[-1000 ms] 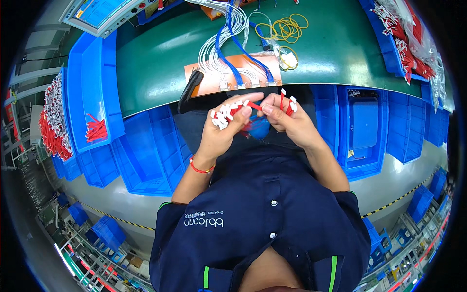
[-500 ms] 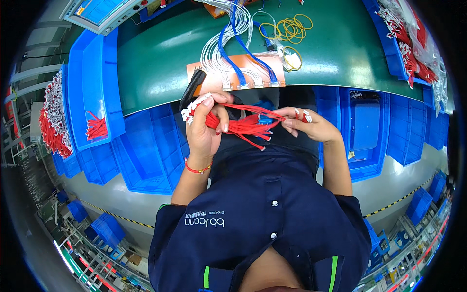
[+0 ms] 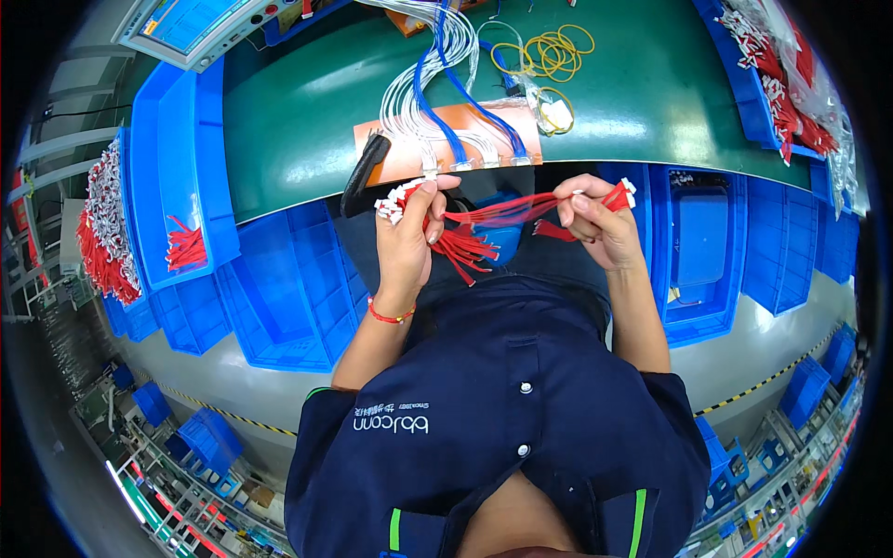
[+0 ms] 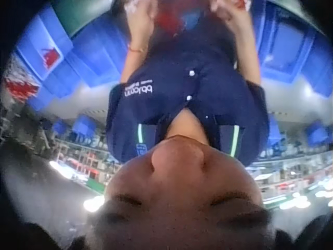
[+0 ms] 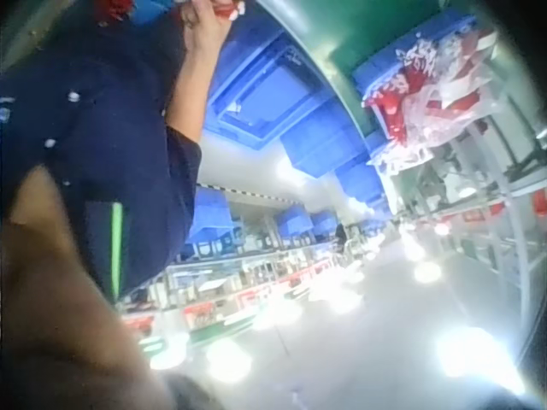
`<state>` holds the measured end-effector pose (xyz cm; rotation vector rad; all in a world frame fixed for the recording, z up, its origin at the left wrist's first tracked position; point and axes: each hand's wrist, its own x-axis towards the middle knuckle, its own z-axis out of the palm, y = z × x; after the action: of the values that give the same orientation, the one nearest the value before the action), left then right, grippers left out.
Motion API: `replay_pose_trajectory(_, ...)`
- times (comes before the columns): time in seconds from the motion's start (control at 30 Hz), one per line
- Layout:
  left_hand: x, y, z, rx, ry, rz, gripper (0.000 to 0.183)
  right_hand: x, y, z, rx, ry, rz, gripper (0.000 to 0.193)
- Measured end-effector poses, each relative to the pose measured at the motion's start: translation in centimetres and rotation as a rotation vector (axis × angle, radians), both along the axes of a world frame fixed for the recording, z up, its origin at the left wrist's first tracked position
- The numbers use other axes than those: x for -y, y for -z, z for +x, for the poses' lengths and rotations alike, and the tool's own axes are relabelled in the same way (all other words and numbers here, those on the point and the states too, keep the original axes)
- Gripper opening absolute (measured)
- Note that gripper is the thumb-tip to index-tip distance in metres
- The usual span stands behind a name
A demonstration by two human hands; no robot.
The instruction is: The person holds and separates bundles of red and white wires with both hands, repeatedly gathering and releasing them on a green workbench. The person keeps the wires in hand throughout the clip without placing them into a container or attaching them to a device.
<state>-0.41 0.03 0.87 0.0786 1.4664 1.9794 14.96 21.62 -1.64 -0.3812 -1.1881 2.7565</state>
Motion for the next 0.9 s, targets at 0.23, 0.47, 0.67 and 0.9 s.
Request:
replay_pose_trajectory(0.23, -0.4, 0.4, 0.5, -0.011, -0.078, 0.014, 0.028, 1.6, -1.5, -1.6, 0.154, -0.1, 0.304, 0.023)
replay_pose_trajectory(0.47, -0.5, 0.4, 0.3, -0.031, -0.038, 0.025, 0.028, 3.4, -1.5, -3.6, 0.219, 0.069, 0.408, 0.022)
replay_pose_trajectory(0.67, 0.6, -0.3, -0.7, -0.123, 0.066, -0.071, 0.029, 3.8, -1.1, -4.2, 0.213, 0.163, 0.442, 0.024)
replay_pose_trajectory(0.9, 0.7, 0.4, -0.2, -0.094, 0.009, -0.054, 0.029, 3.8, -1.5, -4.2, 0.246, 0.173, 0.43, 0.024)
